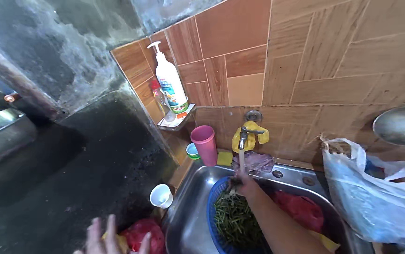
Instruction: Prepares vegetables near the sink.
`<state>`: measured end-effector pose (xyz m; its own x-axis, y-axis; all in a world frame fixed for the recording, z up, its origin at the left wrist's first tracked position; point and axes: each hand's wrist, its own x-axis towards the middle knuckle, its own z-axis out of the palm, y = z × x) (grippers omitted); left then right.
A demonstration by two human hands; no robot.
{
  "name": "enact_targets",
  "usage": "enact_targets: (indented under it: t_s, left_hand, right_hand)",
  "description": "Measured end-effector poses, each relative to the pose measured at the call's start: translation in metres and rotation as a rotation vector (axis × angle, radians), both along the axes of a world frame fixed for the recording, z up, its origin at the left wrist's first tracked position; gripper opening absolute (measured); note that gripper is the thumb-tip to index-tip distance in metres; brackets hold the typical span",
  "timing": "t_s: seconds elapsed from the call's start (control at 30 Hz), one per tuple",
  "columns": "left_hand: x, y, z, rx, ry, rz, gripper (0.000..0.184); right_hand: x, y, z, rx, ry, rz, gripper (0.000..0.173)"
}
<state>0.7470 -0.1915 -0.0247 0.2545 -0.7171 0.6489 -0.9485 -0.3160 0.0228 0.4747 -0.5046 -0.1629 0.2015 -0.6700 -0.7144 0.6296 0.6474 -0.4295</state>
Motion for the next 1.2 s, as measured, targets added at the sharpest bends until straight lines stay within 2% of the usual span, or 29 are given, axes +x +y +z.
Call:
enact_targets:
  t_s: [0.07,0.1,0.17,0.23,0.3,0.37,0.4,0.47,0.53,0.6,0.67,0.73,0.8,0.87,1.0,1.1,1.2]
  left_hand:
    - [-0.039,-0.022,-0.009,0.051,0.176,-0.192,0.071]
    - [-0.059,-0.035,-0.017,0.097,0.327,-0.267,0.056]
    - [-0.097,-0.063,-0.037,0.229,0.744,-0.343,0.039]
    - [-0.128,-0.089,-0.063,0.363,1.251,-0.302,0.037]
    - [-0.153,-0.112,-0.09,0.385,1.641,-0.199,0.039]
    - [-0.172,-0.126,-0.104,0.288,1.872,-0.098,0.04]
    - [-0.179,-0.131,-0.106,0.251,1.908,-0.1,0.041]
    - [-0.187,-0.137,-0.107,0.252,1.862,-0.158,0.038]
    - [-0.19,-0.143,-0.102,0.374,1.688,-0.215,0.034]
    - [-0.189,-0.154,-0.087,0.585,1.356,-0.238,0.031]
    - [-0.192,-0.168,-0.052,0.841,0.991,-0.226,0.034]
    - [-0.197,-0.181,-0.02,0.995,0.803,-0.222,0.037]
    - [-0.198,-0.189,-0.005,0.978,0.817,-0.238,0.039]
    - [-0.194,-0.193,-0.001,0.887,0.95,-0.284,0.038]
    - [-0.201,-0.192,0.0,0.708,1.248,-0.342,0.034]
    - [-0.208,-0.188,-0.005,0.631,1.226,-0.474,0.036]
    - [-0.207,-0.19,-0.019,0.581,1.261,-0.502,0.038]
  right_hand:
    - [-0.002,0.002,-0.006,0.009,0.064,0.052,0.008]
    - [-0.003,0.003,-0.006,0.022,0.079,0.054,0.012]
    - [-0.006,0.006,-0.007,0.033,0.066,0.025,0.021]
    - [-0.005,0.013,-0.006,0.043,0.063,0.017,0.02]
    - [-0.002,0.025,0.001,0.061,0.068,0.044,0.01]
    - [0.002,0.04,0.007,0.036,0.043,0.065,0.021]
    - [0.001,0.047,0.01,0.011,0.031,0.075,0.027]
    - [-0.001,0.058,0.017,-0.042,0.01,0.062,0.028]
    - [-0.003,0.066,0.023,-0.1,0.015,0.043,0.026]
    - [-0.005,0.068,0.035,-0.161,0.091,0.073,0.026]
    - [-0.011,0.069,0.052,-0.296,0.226,0.162,0.031]
    - [-0.017,0.066,0.068,-0.44,0.336,0.207,0.034]
    - [-0.022,0.064,0.088,-0.53,0.316,0.131,0.032]
    - [-0.024,0.064,0.106,-0.617,0.227,0.012,0.027]
    - [-0.022,0.059,0.12,-0.769,0.294,-0.071,0.02]
    - [-0.023,0.053,0.119,-0.769,0.381,-0.054,0.023]
    - [-0.024,0.054,0.109,-0.732,0.305,-0.063,0.028]
